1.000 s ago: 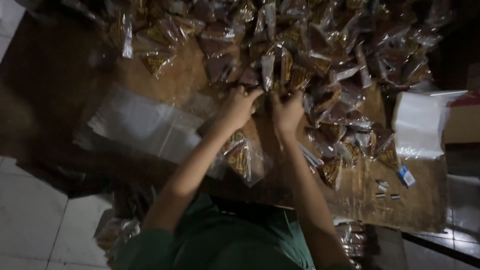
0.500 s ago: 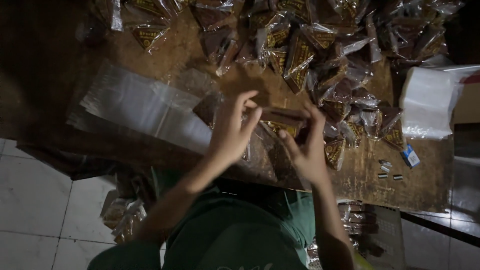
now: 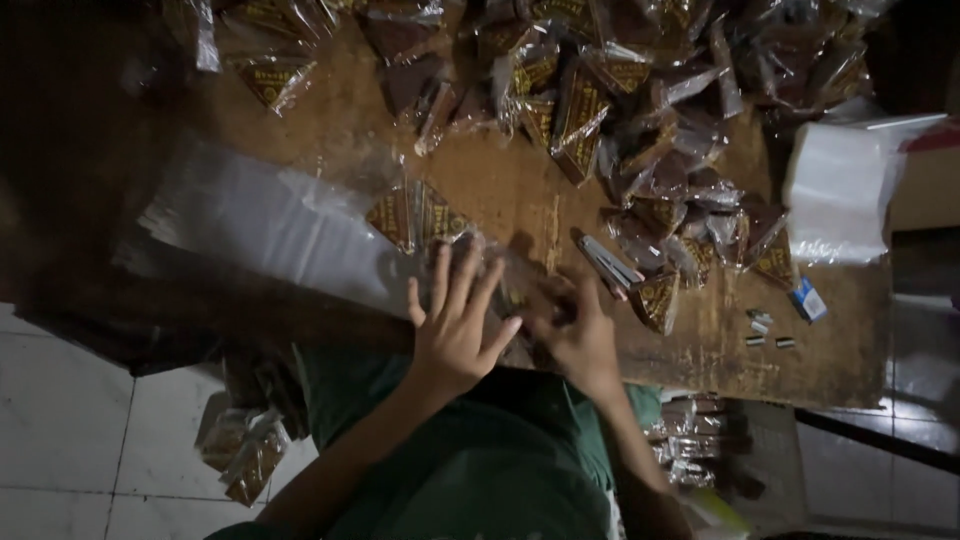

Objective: Packing small triangular snack packets into larger plastic bags and sealing them with a stapler.

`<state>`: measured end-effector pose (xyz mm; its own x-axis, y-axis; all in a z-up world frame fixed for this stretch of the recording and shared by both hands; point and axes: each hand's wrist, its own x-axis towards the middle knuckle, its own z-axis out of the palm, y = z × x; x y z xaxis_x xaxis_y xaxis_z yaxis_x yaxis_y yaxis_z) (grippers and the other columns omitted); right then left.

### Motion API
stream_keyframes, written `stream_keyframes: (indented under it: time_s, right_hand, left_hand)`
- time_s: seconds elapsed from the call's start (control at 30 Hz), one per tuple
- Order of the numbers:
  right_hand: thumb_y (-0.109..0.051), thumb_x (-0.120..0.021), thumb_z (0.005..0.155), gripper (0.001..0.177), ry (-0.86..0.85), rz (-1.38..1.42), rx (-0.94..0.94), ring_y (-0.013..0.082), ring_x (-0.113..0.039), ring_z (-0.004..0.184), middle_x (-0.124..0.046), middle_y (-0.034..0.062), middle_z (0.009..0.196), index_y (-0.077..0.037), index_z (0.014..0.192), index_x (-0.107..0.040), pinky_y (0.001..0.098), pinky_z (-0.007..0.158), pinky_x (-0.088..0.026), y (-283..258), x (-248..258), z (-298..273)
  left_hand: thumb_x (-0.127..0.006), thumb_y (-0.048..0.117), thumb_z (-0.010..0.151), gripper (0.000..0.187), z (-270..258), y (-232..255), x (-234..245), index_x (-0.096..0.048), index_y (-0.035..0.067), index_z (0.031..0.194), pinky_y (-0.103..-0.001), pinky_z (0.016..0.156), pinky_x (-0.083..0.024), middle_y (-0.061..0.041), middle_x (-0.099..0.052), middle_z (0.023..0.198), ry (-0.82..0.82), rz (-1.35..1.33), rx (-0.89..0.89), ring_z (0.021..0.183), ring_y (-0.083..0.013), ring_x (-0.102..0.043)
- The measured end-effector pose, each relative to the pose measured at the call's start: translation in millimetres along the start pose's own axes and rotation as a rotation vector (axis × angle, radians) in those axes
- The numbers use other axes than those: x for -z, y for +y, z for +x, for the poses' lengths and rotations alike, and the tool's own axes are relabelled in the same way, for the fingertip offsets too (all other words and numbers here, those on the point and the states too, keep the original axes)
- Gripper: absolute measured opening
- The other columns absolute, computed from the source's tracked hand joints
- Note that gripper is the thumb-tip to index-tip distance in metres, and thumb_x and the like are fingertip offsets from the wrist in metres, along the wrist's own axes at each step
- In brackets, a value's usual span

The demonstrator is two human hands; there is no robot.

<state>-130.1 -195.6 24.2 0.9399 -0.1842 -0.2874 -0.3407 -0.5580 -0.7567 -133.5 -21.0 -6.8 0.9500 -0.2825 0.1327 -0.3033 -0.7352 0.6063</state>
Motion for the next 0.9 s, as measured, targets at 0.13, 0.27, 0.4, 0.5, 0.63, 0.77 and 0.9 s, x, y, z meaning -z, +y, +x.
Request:
stream_keyframes:
  time_s: [0.13,0.27,0.4,0.5,0.63,0.77,0.9]
  right_hand:
    - [-0.044,-0.09,0.068,0.062,-0.012,0.121,-0.151,0.0237,-0.075,0.102,-0.077,0.0022,0.115,-0.031,0.121,-0.06,0.0398,0.089,-0.058,6.5,-9.9,18.3]
    - [-0.026,-0.072,0.088,0.043,-0.237,0.358,0.0,0.0355,-0.073,0.106,-0.075,0.0211,0.114,-0.006,0.126,-0.068,0.0494,0.086,-0.056,15.3,3.6,36.3]
    - [-0.019,-0.065,0.089,0.041,-0.391,0.218,0.097,0.0417,-0.072,0.104,-0.074,0.0292,0.111,0.0,0.124,-0.073,0.0586,0.087,-0.054,-29.0,20.0,32.7]
    - [-0.008,-0.067,0.088,0.033,-0.404,-0.103,0.373,0.0473,-0.071,0.102,-0.076,0.0264,0.104,-0.002,0.119,-0.074,0.0571,0.081,-0.057,-13.7,17.0,41.7]
    - [-0.001,-0.068,0.083,0.04,-0.245,-0.161,0.62,0.0536,-0.066,0.095,-0.071,0.0273,0.105,-0.004,0.124,-0.07,0.058,0.078,-0.053,-9.0,-21.9,65.1]
    - [0.002,-0.068,0.086,0.019,-0.264,-0.112,0.655,0.045,-0.072,0.078,-0.074,0.0206,0.084,-0.002,0.103,-0.077,0.0457,0.065,-0.056,-14.7,-23.8,72.1]
    - [-0.008,-0.07,0.091,0.01,-0.214,-0.163,0.645,0.029,-0.067,0.057,-0.067,0.0107,0.065,-0.005,0.083,-0.073,0.0372,0.056,-0.052,-17.5,-20.0,69.2]
  left_hand:
    - [-0.053,0.057,0.098,0.069,-8.5,-6.5,-6.3,-0.042,0.023,0.157,-0.072,0.108,-0.014,-0.005,-0.029,0.168,0.042,0.021,-0.068,0.156,-0.0372,-0.014]
    - [-0.072,0.052,0.083,0.054,1.8,-8.4,-6.8,-0.063,0.027,0.13,-0.071,0.092,-0.039,0.0,-0.053,0.15,0.236,0.203,-0.183,0.147,-0.0428,-0.037]
    - [-0.089,0.033,0.055,0.055,11.6,1.6,-10.7,-0.066,0.023,0.104,-0.052,0.077,-0.054,-0.002,-0.062,0.125,0.304,0.349,-0.156,0.132,-0.0455,-0.054]
    - [-0.091,0.036,0.048,0.065,13.3,-5.8,-18.2,-0.064,0.022,0.105,-0.042,0.066,-0.058,-0.001,-0.056,0.116,0.271,0.457,-0.049,0.131,-0.0376,-0.056]
    - [-0.076,0.031,0.069,0.027,22.5,1.8,-7.2,-0.062,0.019,0.088,-0.042,0.065,-0.058,-0.001,-0.058,0.101,0.492,0.535,-0.128,0.12,-0.0384,-0.065]
    - [-0.086,0.032,0.061,0.043,25.1,-11.4,-7.7,-0.06,0.021,0.093,-0.041,0.061,-0.063,-0.001,-0.051,0.116,0.211,0.479,0.056,0.13,-0.0362,-0.053]
    - [-0.079,0.035,0.077,0.026,41.1,-40.4,-4.7,-0.059,0.022,0.088,-0.046,0.051,-0.06,0.002,-0.049,0.109,0.119,0.307,0.197,0.109,-0.0334,-0.054]
